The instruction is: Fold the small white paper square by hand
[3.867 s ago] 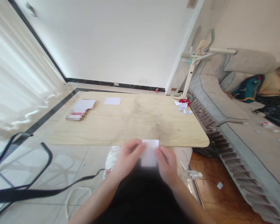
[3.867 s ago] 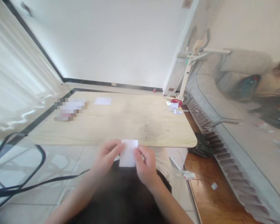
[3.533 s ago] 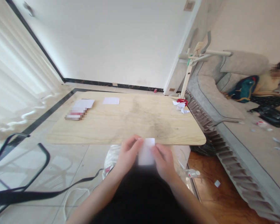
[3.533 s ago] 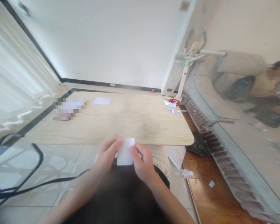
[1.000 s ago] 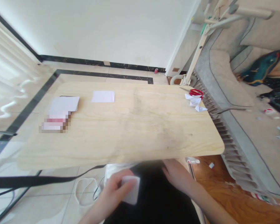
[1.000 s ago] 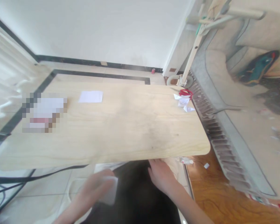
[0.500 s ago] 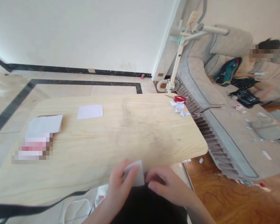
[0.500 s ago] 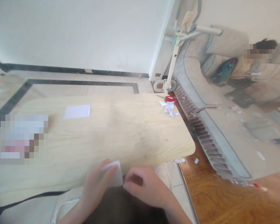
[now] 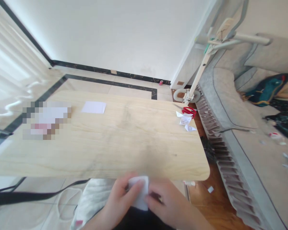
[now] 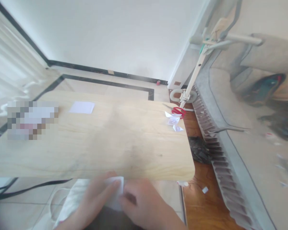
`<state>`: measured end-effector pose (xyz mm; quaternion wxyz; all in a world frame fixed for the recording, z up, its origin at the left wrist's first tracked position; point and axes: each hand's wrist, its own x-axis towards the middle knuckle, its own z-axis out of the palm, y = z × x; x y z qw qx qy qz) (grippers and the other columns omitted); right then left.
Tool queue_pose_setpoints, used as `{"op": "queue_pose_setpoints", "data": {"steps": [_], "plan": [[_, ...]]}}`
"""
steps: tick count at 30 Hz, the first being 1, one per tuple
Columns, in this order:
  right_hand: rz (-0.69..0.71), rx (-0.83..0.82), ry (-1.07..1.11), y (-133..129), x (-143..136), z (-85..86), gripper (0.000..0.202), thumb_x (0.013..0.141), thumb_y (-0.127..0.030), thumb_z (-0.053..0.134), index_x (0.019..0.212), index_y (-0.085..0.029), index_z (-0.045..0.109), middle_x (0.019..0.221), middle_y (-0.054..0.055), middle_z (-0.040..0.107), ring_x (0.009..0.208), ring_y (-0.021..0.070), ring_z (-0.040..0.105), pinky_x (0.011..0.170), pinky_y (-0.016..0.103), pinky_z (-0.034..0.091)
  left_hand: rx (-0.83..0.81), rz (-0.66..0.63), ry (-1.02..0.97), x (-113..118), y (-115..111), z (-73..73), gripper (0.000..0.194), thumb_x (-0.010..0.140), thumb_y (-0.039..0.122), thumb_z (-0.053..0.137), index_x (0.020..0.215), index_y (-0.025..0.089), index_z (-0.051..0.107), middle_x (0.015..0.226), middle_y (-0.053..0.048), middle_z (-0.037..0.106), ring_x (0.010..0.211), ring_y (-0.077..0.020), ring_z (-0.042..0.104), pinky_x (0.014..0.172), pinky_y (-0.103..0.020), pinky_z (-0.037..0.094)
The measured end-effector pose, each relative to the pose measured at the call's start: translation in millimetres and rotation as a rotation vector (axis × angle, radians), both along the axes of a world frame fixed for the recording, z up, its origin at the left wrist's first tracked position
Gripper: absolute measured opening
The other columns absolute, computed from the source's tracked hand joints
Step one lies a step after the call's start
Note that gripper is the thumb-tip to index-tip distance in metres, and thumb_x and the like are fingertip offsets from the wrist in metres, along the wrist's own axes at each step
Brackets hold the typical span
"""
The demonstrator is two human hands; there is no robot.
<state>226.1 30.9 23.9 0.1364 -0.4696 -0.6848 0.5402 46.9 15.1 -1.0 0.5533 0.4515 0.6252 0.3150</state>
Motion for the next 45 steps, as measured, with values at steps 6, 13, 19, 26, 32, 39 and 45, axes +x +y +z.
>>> {"op": "queue_pose_setpoints", "data": {"steps": [6,13,19,26,32,39,45], "plan": [[0.017,0.046,-0.083,-5,-15,-5.0,0.023,0.091,-0.024,0.053,0.069,-0.020,0.051,0.066,-0.003,0.054,0.063,0.0132,0.050,0.059,0.024,0.034,-0.085,0.126,-0.068,-19,-6,-7.8,0.039,0.075,0.055,0.064,0.073,0.018,0.072,0.069,-0.005,0.070,0.066,-0.0225,0.063,0.055,-0.027,0.050],[-0.213,0.126,-0.023,-20,-54,-14.3,0.030,0.098,-0.030,0.041,0.071,-0.020,0.046,0.067,-0.002,0.052,0.064,0.0139,0.050,0.060,0.026,0.035,0.050,0.072,-0.160,-43,-8,-6.2,0.033,0.081,0.049,0.061,0.084,0.020,0.075,0.078,-0.004,0.074,0.078,-0.0243,0.066,0.066,-0.028,0.053],[-0.277,0.120,0.094,-30,-72,-18.6,0.033,0.099,-0.036,0.037,0.072,-0.020,0.045,0.066,-0.001,0.051,0.064,0.0146,0.050,0.061,0.026,0.038,0.058,0.189,-0.204,-51,-12,-9.2,0.038,0.078,0.052,0.061,0.072,0.017,0.071,0.063,-0.003,0.066,0.057,-0.0184,0.058,0.050,-0.024,0.046],[-0.470,0.190,0.262,-25,-63,-18.8,0.035,0.096,-0.046,0.043,0.073,-0.020,0.049,0.064,-0.003,0.048,0.060,0.0138,0.048,0.055,0.024,0.038,0.264,0.063,-0.197,-37,-14,2.4,0.038,0.087,0.048,0.055,0.073,0.016,0.070,0.069,-0.004,0.068,0.065,-0.0177,0.058,0.057,-0.023,0.045],[-0.647,0.359,0.247,-26,-72,-17.3,0.039,0.094,-0.045,0.044,0.063,-0.021,0.040,0.056,-0.005,0.039,0.053,0.0125,0.040,0.050,0.025,0.032,0.388,-0.020,-0.093,-34,-22,-1.1,0.037,0.090,0.043,0.053,0.072,0.016,0.070,0.067,-0.003,0.066,0.063,-0.0165,0.055,0.055,-0.023,0.041],[-0.743,0.373,0.363,-29,-75,-22.8,0.039,0.090,-0.042,0.047,0.059,-0.022,0.037,0.054,-0.005,0.035,0.051,0.0115,0.036,0.048,0.025,0.029,0.385,-0.015,-0.131,-34,-25,-1.5,0.037,0.087,0.043,0.056,0.064,0.016,0.065,0.061,-0.001,0.059,0.059,-0.0142,0.049,0.052,-0.022,0.037],[-0.718,0.381,0.404,-32,-73,-21.6,0.039,0.091,-0.040,0.047,0.058,-0.022,0.035,0.054,-0.006,0.035,0.051,0.0111,0.036,0.047,0.024,0.028,0.310,-0.039,-0.251,-36,-26,2.3,0.035,0.083,0.046,0.060,0.072,0.014,0.070,0.065,-0.003,0.063,0.061,-0.0147,0.052,0.053,-0.021,0.040]]}}
